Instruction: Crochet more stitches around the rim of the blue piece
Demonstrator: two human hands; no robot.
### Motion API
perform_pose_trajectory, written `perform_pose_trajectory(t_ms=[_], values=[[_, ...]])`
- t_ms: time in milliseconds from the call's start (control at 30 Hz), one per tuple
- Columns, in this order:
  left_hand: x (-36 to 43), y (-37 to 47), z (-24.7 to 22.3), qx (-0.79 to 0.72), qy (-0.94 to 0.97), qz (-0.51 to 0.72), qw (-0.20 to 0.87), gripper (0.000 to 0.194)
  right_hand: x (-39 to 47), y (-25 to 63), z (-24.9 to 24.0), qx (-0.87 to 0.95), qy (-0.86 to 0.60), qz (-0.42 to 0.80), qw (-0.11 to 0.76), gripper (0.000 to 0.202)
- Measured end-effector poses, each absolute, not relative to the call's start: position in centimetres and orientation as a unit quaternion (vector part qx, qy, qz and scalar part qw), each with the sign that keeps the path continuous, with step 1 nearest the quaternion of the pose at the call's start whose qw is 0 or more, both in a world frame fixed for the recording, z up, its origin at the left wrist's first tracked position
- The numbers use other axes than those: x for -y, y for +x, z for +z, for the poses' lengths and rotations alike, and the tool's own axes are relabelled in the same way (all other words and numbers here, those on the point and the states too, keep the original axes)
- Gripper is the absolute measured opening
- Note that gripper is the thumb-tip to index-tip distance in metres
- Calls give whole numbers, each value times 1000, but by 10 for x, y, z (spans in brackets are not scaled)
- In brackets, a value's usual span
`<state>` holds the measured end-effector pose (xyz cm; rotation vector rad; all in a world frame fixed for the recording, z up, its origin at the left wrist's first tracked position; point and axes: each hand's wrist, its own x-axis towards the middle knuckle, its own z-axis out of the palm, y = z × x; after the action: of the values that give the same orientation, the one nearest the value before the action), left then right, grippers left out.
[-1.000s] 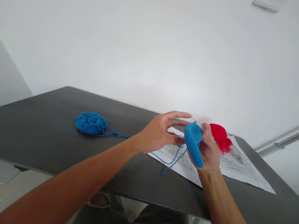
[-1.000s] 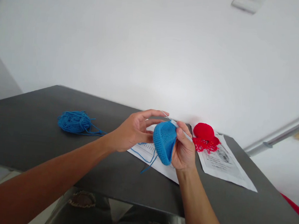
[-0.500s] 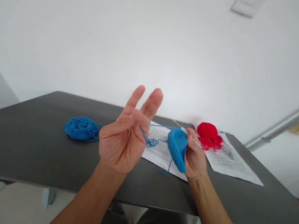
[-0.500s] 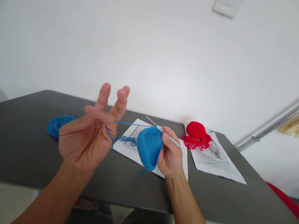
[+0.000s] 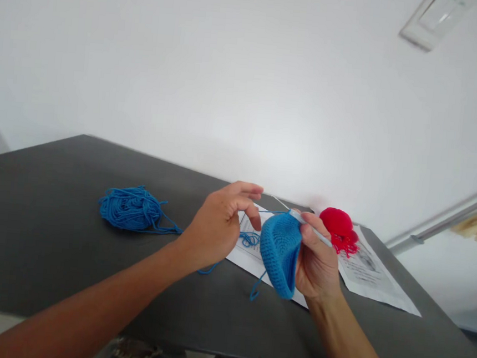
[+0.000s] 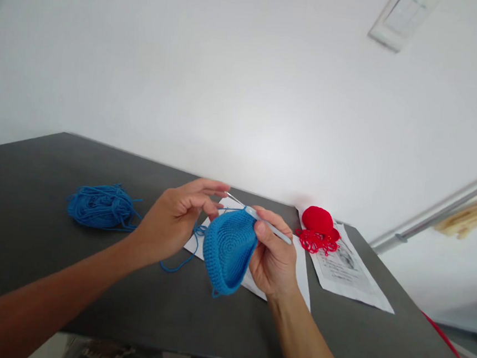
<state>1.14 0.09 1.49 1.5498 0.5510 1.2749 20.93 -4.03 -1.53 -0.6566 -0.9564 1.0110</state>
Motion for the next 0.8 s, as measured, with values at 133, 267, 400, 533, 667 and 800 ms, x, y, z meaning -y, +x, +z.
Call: perform_pose_trajectory(t_ms=[133,267,400,533,667,800], values=[[-17,10,12,-246,593,481,597,23,19,200,1,452,-324,440,705,26],[-21,16,8,-241,459,477,710,28,0,195,2,474,-349,434,682,25],[-26,25,-6,-275,360,476,754,51,-10,191,-15,474,-380,441,661,23],[-35,27,-24,-354,333,477,732,58,-12,189,-39,455,-416,451,646,21],[-38,21,-36,-387,326,456,732,69,-11,194,-54,481,-454,443,605,17],[-37,16,-40,-402,328,445,730,74,-8,200,-60,523,-462,434,570,17]])
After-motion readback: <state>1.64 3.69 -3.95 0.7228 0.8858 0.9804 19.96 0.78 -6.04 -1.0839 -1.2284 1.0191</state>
